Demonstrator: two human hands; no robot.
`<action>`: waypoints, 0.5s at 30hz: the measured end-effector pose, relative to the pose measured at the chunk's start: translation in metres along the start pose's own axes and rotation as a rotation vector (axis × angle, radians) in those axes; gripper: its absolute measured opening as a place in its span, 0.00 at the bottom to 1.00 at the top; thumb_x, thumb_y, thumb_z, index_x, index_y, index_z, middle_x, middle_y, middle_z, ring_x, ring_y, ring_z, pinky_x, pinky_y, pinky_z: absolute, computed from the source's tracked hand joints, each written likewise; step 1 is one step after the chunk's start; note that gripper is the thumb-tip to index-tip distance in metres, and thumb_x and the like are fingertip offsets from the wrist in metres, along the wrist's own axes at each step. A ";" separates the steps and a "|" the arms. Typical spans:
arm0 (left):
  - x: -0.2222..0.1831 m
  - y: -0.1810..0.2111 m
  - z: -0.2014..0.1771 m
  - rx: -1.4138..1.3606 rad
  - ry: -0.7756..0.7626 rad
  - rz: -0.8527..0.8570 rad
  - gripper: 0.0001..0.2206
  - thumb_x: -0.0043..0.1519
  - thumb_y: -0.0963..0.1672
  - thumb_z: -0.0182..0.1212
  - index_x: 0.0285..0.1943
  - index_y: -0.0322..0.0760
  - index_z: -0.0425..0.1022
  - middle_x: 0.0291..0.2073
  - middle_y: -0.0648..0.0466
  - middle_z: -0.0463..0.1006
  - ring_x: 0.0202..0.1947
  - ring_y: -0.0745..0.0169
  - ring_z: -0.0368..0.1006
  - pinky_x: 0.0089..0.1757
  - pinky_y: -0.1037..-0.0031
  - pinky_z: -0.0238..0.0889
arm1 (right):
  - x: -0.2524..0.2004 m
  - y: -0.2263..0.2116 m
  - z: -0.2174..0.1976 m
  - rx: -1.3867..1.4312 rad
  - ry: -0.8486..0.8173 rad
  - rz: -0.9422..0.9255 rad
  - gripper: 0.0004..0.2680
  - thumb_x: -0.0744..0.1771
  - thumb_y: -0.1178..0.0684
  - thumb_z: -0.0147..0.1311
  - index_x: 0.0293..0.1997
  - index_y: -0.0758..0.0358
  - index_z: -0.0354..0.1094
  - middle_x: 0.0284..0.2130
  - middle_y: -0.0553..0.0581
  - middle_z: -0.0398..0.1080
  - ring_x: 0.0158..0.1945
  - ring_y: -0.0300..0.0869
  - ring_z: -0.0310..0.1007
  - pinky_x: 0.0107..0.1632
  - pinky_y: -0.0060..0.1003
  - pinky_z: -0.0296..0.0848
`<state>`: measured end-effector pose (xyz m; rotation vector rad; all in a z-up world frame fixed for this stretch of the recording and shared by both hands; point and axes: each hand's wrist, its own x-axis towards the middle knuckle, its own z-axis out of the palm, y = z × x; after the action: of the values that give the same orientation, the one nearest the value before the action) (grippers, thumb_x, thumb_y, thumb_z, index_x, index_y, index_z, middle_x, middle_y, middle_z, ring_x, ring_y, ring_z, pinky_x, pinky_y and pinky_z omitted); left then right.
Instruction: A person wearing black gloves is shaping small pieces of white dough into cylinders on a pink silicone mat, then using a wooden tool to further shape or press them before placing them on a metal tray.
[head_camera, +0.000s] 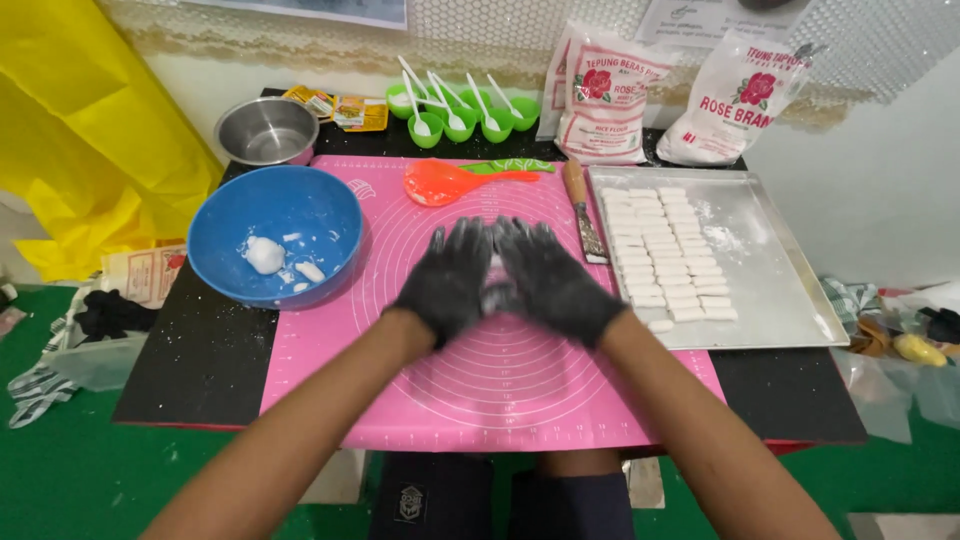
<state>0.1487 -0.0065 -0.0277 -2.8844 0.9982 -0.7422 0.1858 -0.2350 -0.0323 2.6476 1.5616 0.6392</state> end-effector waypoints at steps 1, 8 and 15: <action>0.010 -0.008 0.011 -0.052 -0.178 -0.052 0.36 0.68 0.58 0.39 0.76 0.27 0.50 0.73 0.30 0.52 0.74 0.29 0.46 0.67 0.39 0.38 | 0.005 0.009 0.005 0.066 -0.095 0.110 0.36 0.68 0.24 0.37 0.79 0.62 0.38 0.76 0.68 0.42 0.78 0.60 0.38 0.79 0.59 0.35; -0.020 0.014 -0.021 -0.116 0.191 -0.010 0.36 0.68 0.59 0.48 0.72 0.24 0.61 0.68 0.30 0.63 0.70 0.32 0.57 0.67 0.42 0.44 | -0.004 -0.029 -0.036 -0.059 0.017 0.010 0.35 0.70 0.23 0.21 0.79 0.63 0.37 0.77 0.65 0.37 0.80 0.59 0.33 0.79 0.59 0.31; -0.080 0.068 -0.085 -0.294 0.226 -0.001 0.36 0.69 0.57 0.50 0.75 0.24 0.52 0.74 0.35 0.54 0.75 0.35 0.52 0.69 0.48 0.47 | -0.038 -0.103 -0.118 0.311 0.084 0.030 0.39 0.66 0.30 0.57 0.78 0.69 0.38 0.76 0.68 0.41 0.80 0.60 0.40 0.80 0.58 0.39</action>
<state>0.0170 -0.0008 0.0029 -3.0961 1.2243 -1.0217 0.0425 -0.2383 0.0420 2.9026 1.7791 0.5552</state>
